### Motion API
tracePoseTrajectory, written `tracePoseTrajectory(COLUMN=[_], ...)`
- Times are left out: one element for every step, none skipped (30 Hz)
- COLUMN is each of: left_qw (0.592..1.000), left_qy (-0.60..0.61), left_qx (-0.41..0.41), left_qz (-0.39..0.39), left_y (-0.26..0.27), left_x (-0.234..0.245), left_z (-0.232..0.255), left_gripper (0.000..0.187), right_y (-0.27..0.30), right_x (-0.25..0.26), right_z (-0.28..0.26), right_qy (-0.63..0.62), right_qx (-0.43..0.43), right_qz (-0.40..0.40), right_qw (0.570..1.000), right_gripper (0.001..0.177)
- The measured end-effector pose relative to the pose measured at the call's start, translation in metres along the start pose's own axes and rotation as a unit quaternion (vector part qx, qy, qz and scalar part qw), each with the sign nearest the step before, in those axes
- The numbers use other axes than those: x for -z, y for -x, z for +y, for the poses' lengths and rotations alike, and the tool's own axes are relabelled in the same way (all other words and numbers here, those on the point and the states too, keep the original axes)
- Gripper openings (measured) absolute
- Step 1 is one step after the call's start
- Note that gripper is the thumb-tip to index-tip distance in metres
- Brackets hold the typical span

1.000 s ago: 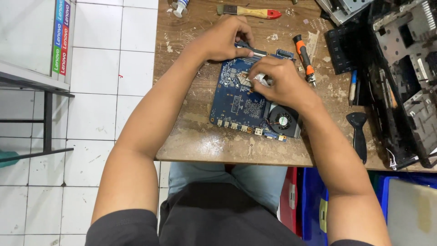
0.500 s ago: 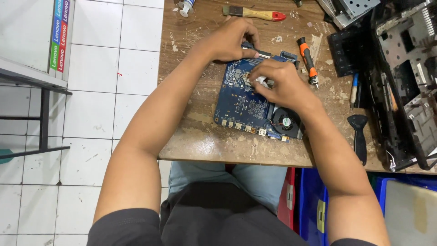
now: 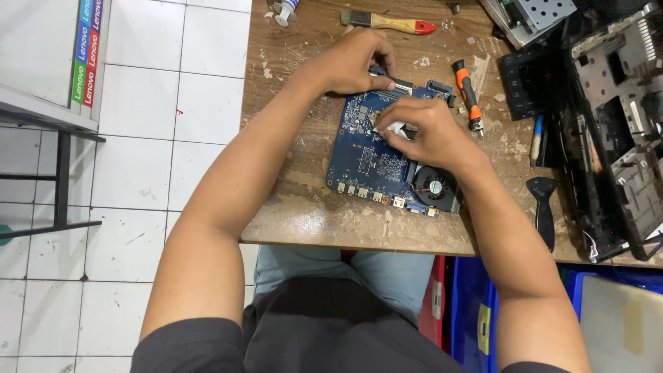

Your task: The person cleans a blue motherboard on a wooden table using a white cloth and a red-handled brush. They wipe various components and connectors on the board, then use the brush to sweep away debris from the surface.

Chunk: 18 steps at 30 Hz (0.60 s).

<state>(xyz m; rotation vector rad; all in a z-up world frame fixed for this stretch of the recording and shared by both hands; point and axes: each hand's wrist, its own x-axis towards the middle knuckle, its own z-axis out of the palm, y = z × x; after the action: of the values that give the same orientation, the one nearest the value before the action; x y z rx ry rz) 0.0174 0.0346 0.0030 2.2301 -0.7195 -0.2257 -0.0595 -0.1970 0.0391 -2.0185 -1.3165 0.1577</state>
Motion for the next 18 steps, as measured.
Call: tracePoseTrajectory(left_qw=[1.000,1.000,1.000,1.000,1.000,1.000,1.000,1.000,1.000,1.000,1.000,1.000,1.000,1.000,1.000,1.000,1.000,1.000], left_qy=[0.000,-0.003,-0.004,-0.004,-0.001,0.001,0.000,0.004,0.008,0.007,0.008,0.008,0.009,0.019,0.027,0.028,0.020,0.012], left_qx=[-0.001,-0.005,-0.010,-0.011,-0.009,-0.007,-0.007,0.005,0.016,0.015,0.006,-0.004,-0.005,0.004,0.014,0.013,0.005,-0.004], left_qz=[0.000,0.003,0.006,0.006,0.009,0.012,0.012,0.005,-0.003,-0.004,-0.001,0.001,0.000,-0.003,-0.006,-0.008,0.000,0.007], left_y=[0.000,-0.001,-0.001,-0.002,-0.002,-0.002,-0.001,-0.001,-0.001,-0.001,-0.001,-0.001,-0.001,0.000,0.000,0.000,-0.001,-0.001], left_x=[0.000,0.000,-0.001,-0.002,-0.003,-0.003,-0.002,-0.001,-0.001,-0.001,-0.001,-0.001,-0.001,-0.001,0.000,-0.002,-0.002,-0.002], left_z=[-0.001,-0.002,-0.003,-0.004,-0.005,-0.007,-0.004,-0.002,0.001,-0.001,-0.002,-0.003,-0.002,-0.001,0.000,-0.001,-0.003,-0.004], left_gripper=[0.021,0.022,0.022,0.022,0.022,0.022,0.022,0.022,0.022,0.022,0.021,0.020,0.020,0.020,0.020,0.020,0.020,0.020], right_y=[0.002,0.003,0.006,0.006,0.005,0.004,0.002,-0.001,-0.003,-0.002,-0.002,-0.001,0.000,0.001,0.001,0.001,-0.001,-0.002], right_x=[-0.001,-0.002,-0.003,-0.003,-0.003,-0.003,-0.004,-0.006,-0.007,-0.009,-0.010,-0.011,-0.011,-0.012,-0.013,-0.015,-0.017,-0.019], right_z=[0.005,0.010,0.014,0.013,0.011,0.010,0.003,-0.004,-0.011,-0.007,-0.003,0.001,0.005,0.009,0.012,0.010,0.008,0.006], right_qy=[0.001,0.017,0.033,0.034,0.035,0.036,0.036,0.002,-0.032,-0.032,-0.022,-0.012,-0.011,0.003,0.017,0.017,0.001,-0.015], right_qx=[0.000,-0.004,-0.007,-0.008,-0.008,-0.008,-0.008,-0.007,-0.006,-0.007,0.012,0.031,0.029,0.020,0.012,0.011,0.010,0.009], right_qz=[0.001,0.020,0.038,0.038,0.041,0.043,0.044,0.034,0.024,0.025,0.039,0.054,0.054,0.070,0.086,0.087,0.079,0.070], right_qw=[1.000,1.000,0.999,0.999,0.999,0.998,0.998,0.999,0.999,0.999,0.999,0.998,0.998,0.997,0.996,0.996,0.997,0.997], right_gripper=[0.011,0.012,0.013,0.013,0.010,0.007,0.007,0.011,0.015,0.015,0.014,0.013,0.013,0.012,0.011,0.011,0.010,0.011])
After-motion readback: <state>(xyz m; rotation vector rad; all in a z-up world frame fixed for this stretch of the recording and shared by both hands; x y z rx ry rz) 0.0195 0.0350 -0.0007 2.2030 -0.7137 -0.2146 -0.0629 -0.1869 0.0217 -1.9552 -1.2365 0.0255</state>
